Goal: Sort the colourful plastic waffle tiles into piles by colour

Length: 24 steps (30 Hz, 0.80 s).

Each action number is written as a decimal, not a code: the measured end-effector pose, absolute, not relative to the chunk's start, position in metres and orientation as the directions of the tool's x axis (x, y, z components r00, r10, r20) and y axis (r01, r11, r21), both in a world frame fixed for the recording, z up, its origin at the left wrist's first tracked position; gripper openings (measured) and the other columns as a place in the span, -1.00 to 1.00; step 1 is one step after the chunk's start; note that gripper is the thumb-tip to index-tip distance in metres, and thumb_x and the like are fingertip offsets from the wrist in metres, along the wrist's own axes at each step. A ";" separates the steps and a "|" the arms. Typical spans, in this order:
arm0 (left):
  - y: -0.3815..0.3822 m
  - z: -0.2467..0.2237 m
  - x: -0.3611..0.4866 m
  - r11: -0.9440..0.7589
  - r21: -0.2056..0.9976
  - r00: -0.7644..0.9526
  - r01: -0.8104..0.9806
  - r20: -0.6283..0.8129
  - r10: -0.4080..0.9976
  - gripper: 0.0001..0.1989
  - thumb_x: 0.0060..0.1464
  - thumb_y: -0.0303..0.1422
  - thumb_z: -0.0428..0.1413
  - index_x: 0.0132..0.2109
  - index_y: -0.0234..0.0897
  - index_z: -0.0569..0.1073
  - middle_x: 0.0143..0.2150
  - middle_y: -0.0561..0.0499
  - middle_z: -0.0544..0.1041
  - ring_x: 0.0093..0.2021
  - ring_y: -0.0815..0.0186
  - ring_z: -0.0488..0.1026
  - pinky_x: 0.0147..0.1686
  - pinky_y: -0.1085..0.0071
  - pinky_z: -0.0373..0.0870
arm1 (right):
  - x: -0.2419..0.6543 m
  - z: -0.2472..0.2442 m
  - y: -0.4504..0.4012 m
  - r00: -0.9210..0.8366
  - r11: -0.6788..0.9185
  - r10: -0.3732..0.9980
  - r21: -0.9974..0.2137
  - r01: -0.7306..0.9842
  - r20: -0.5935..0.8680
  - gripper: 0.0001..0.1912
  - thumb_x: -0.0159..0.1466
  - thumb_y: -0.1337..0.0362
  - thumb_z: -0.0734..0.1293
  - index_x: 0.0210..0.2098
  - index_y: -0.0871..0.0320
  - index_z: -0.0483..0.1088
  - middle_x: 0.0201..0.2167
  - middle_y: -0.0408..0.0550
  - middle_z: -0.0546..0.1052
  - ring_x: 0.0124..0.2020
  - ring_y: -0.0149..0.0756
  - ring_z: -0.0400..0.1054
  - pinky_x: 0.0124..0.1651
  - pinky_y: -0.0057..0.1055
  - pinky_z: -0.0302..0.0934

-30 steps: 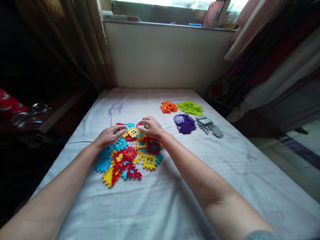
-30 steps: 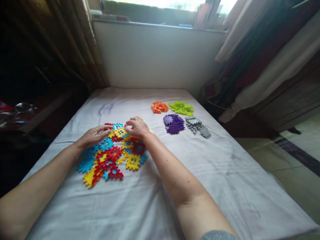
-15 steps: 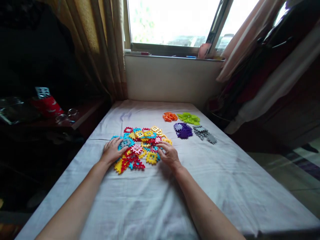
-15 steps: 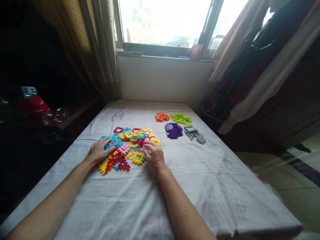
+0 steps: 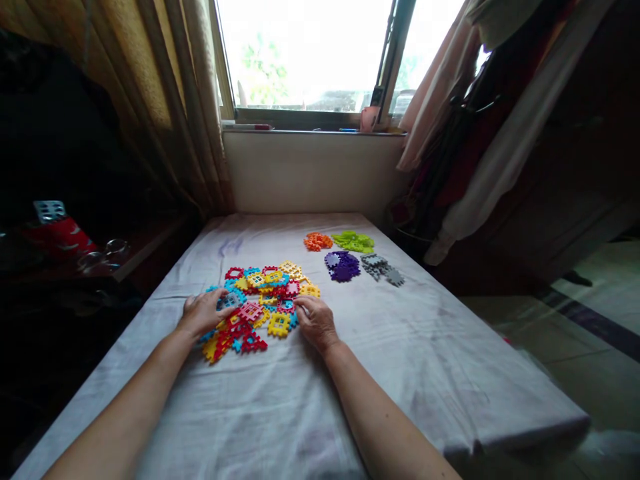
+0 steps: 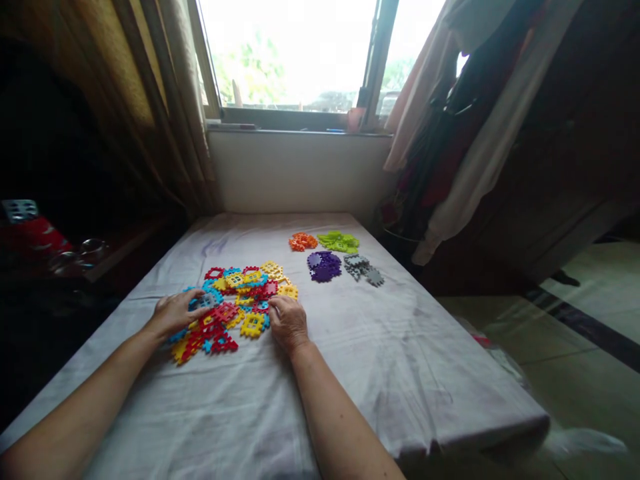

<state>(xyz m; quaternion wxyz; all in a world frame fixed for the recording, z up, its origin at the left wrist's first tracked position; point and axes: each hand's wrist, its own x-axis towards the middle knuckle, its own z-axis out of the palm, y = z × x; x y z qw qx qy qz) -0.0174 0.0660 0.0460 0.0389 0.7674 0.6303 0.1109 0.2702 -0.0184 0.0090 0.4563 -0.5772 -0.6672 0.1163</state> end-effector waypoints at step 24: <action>0.025 0.043 0.057 -0.475 0.683 0.386 0.555 0.294 0.874 -0.37 0.06 0.03 0.11 0.21 -0.17 0.39 0.19 -0.17 0.49 0.20 0.06 0.42 0.22 0.03 0.32 | 0.290 0.012 0.011 0.227 0.236 0.922 -0.920 0.313 0.314 -0.71 0.18 0.11 0.28 -0.22 0.12 0.51 -0.43 -0.16 0.58 -0.43 -0.35 0.44 -0.31 -0.45 0.35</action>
